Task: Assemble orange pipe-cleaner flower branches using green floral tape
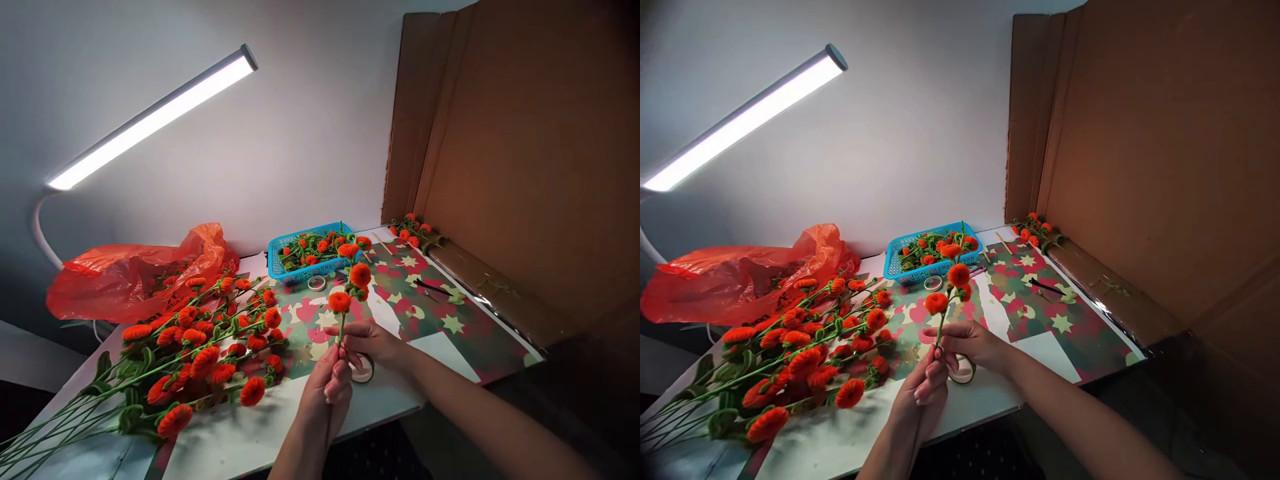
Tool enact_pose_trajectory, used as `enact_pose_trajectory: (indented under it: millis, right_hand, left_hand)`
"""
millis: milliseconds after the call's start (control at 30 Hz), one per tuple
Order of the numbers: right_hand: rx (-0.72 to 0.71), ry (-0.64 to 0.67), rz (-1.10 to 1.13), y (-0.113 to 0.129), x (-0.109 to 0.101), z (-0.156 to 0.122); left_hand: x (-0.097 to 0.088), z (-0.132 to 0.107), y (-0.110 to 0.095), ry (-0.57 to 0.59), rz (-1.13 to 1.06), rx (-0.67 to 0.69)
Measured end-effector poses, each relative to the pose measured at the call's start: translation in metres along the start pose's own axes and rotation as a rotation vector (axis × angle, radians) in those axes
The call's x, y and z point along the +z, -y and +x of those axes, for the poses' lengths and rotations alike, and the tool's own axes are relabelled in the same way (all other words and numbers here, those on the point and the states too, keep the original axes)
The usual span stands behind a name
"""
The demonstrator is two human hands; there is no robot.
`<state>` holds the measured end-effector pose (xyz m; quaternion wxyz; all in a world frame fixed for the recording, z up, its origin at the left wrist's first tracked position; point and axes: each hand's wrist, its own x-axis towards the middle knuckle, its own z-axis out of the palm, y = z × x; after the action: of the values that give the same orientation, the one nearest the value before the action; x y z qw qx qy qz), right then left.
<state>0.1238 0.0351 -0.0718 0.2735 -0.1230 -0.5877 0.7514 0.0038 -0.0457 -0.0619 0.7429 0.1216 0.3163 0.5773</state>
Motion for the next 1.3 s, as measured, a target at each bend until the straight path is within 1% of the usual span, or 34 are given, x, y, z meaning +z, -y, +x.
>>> enact_pose_trajectory:
  millis: [33, 100, 167, 267, 333, 467, 533, 600, 633, 667, 733, 767, 800, 833, 867, 900, 933, 1000, 1067, 1133, 1233, 1300]
  right_hand:
    - [0.016, 0.012, 0.017, 0.000, -0.001, 0.000]
    - [0.033, -0.003, 0.009, 0.000, -0.002, -0.001]
    - [0.030, -0.071, -0.035, 0.001, -0.003, 0.000]
    - [0.025, -0.207, -0.072, 0.003, -0.002, 0.002]
    - [0.033, -0.253, -0.071, 0.006, 0.000, 0.003]
    - [0.053, -0.245, -0.073, 0.009, 0.001, 0.003]
    - [0.043, -0.239, -0.064, 0.009, 0.001, 0.002]
    - [0.033, -0.248, -0.032, 0.007, -0.001, 0.002]
    - [0.029, -0.258, -0.011, 0.006, -0.002, 0.002]
    - [0.023, -0.271, 0.008, 0.005, -0.004, 0.002]
    - [0.013, -0.296, 0.028, 0.004, -0.006, 0.002]
    - [0.008, -0.307, 0.030, 0.004, -0.006, 0.002]
    - [-0.001, -0.322, 0.030, 0.005, -0.007, 0.003]
    - [-0.010, -0.341, 0.032, 0.006, -0.006, 0.003]
    - [-0.018, -0.360, 0.035, 0.007, -0.006, 0.003]
    - [-0.026, -0.377, 0.041, 0.008, -0.006, 0.004]
    - [-0.033, -0.391, 0.045, 0.008, -0.006, 0.004]
    - [-0.039, -0.399, 0.043, 0.007, -0.006, 0.006]
    - [-0.049, -0.390, 0.025, 0.005, -0.009, 0.008]
    - [-0.055, -0.375, 0.000, 0.002, -0.012, 0.010]
    - [-0.060, -0.368, -0.015, 0.001, -0.014, 0.011]
    - [-0.063, -0.375, -0.013, 0.001, -0.015, 0.011]
  left_hand:
    - [-0.002, 0.001, 0.003, 0.018, -0.026, -0.025]
    - [-0.006, 0.002, 0.008, 0.021, 0.024, -0.028]
    - [-0.007, 0.000, 0.011, -0.030, 0.177, 0.052]
    - [-0.005, -0.005, 0.009, -0.122, 0.456, 0.235]
    - [-0.002, -0.007, 0.008, -0.139, 0.575, 0.305]
    - [0.003, -0.007, 0.007, -0.138, 0.652, 0.342]
    - [0.005, -0.009, 0.002, -0.126, 0.781, 0.380]
    - [0.009, -0.016, -0.014, -0.128, 1.011, 0.490]
    - [0.014, -0.019, -0.027, -0.146, 1.140, 0.578]
    - [0.020, -0.021, -0.044, -0.176, 1.253, 0.672]
    - [0.038, -0.018, -0.086, -0.269, 1.470, 0.878]
    - [0.049, -0.011, -0.108, -0.313, 1.598, 0.954]
    - [0.059, 0.000, -0.130, -0.351, 1.749, 0.967]
    - [0.069, 0.016, -0.150, -0.385, 1.920, 0.910]
    - [0.077, 0.035, -0.167, -0.405, 2.120, 0.760]
    - [0.082, 0.056, -0.181, -0.398, 2.314, 0.549]
    - [0.086, 0.077, -0.191, -0.395, 2.373, 0.449]
    - [0.085, 0.114, -0.201, -0.388, 2.440, 0.336]
    - [0.079, 0.140, -0.201, -0.371, 2.493, 0.243]
    - [0.071, 0.154, -0.198, -0.367, 2.531, 0.187]
    - [0.063, 0.163, -0.199, -0.375, 2.568, 0.153]
    - [0.059, 0.163, -0.206, -0.367, 2.586, 0.139]
